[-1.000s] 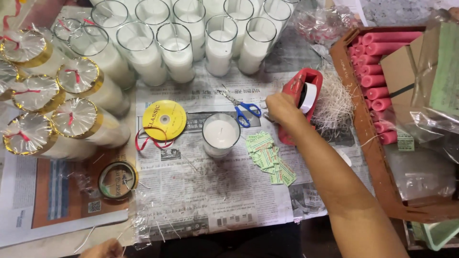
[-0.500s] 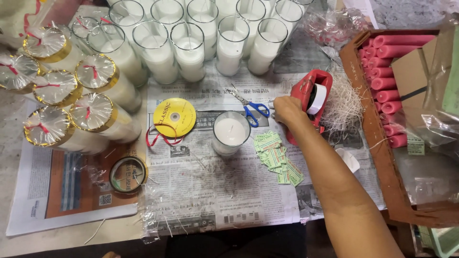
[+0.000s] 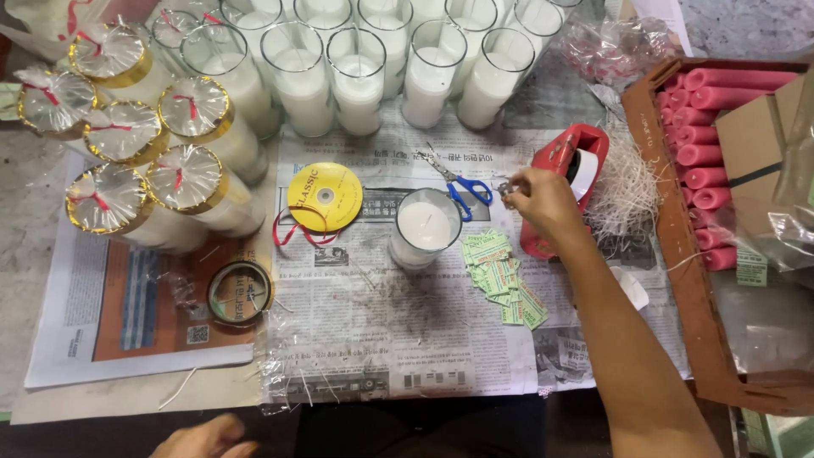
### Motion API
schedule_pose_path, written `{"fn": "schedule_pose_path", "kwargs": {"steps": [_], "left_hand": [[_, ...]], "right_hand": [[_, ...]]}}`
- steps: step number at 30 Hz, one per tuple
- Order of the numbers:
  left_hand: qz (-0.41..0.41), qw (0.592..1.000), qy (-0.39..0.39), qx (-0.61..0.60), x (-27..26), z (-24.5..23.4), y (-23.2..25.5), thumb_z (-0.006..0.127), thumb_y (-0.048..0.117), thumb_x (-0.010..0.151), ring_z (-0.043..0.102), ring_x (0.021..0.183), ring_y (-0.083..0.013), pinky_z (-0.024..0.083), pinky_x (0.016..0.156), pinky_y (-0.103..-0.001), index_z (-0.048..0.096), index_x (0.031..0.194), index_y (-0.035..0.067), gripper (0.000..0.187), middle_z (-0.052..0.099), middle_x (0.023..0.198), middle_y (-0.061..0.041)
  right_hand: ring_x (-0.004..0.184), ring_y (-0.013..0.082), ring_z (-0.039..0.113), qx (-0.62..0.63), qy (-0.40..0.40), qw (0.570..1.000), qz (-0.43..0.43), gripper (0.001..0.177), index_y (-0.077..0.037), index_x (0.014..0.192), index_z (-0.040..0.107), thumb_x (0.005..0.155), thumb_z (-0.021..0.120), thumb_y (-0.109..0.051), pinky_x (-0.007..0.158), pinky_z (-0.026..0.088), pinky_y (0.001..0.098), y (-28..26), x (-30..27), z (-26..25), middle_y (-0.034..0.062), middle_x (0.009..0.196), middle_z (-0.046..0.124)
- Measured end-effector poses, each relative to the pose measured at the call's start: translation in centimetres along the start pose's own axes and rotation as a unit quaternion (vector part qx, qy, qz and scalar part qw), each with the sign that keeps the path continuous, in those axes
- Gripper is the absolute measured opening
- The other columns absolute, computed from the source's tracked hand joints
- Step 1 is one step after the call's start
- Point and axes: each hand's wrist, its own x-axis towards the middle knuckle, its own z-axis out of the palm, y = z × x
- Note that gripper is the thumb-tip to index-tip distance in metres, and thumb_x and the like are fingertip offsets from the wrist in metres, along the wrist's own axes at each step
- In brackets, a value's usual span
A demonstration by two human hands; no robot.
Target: Wrapping glass candles in plastic bags and securing them with gold twist ties
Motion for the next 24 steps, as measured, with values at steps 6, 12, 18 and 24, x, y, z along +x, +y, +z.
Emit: {"fn": "schedule_pose_path", "kwargs": {"steps": [6,12,18,24], "left_hand": [[0.29,0.884,0.206,-0.304,-0.3,-10.5,23.5,0.074,0.032,0.086,0.068,0.099,-0.0159,0.055,0.09,-0.031,0.066,0.117,0.013,0.038,0.074,0.109,-0.004],[0.356,0.733,0.446,-0.371,9.3,-10.7,34.7,0.094,0.044,0.067,0.048,0.132,-0.0438,0.036,0.116,-0.055,0.023,0.159,0.004,0.123,0.047,0.136,-0.025],[0.434,0.742,0.319,-0.4,9.7,-14.8,32.5,0.097,0.031,0.061,0.047,0.133,-0.0534,0.034,0.113,-0.064,0.023,0.163,0.015,0.126,0.05,0.141,-0.032],[0.443,0.781,0.266,-0.351,8.8,-15.1,30.9,0.094,0.04,0.061,0.035,0.14,-0.0591,0.029,0.113,-0.07,0.007,0.165,0.012,0.138,0.036,0.155,-0.036]], "right_hand": [[0.09,0.0191,0.07,0.395,-0.049,0.905,0.148,0.007,-0.004,0.104,0.068,0.098,0.065,-0.007,0.077,0.057,0.0282,-5.8,-9.0,-2.3,0.0098,0.101,0.074],[0.081,0.023,0.073,0.555,0.012,0.825,0.104,0.027,0.001,0.119,0.064,0.096,0.066,-0.013,0.058,0.063,0.0271,-0.5,-11.5,6.1,0.0125,0.096,0.067],[0.077,0.0208,0.074,0.578,0.038,0.802,0.146,0.038,0.004,0.129,0.064,0.096,0.066,-0.013,0.056,0.062,0.0236,1.8,-14.2,7.8,0.0136,0.098,0.069],[0.074,0.0213,0.075,0.676,0.004,0.709,0.203,0.028,-0.003,0.118,0.067,0.093,0.075,-0.014,0.057,0.063,0.0266,5.0,-13.6,11.2,0.01,0.088,0.071]]}}
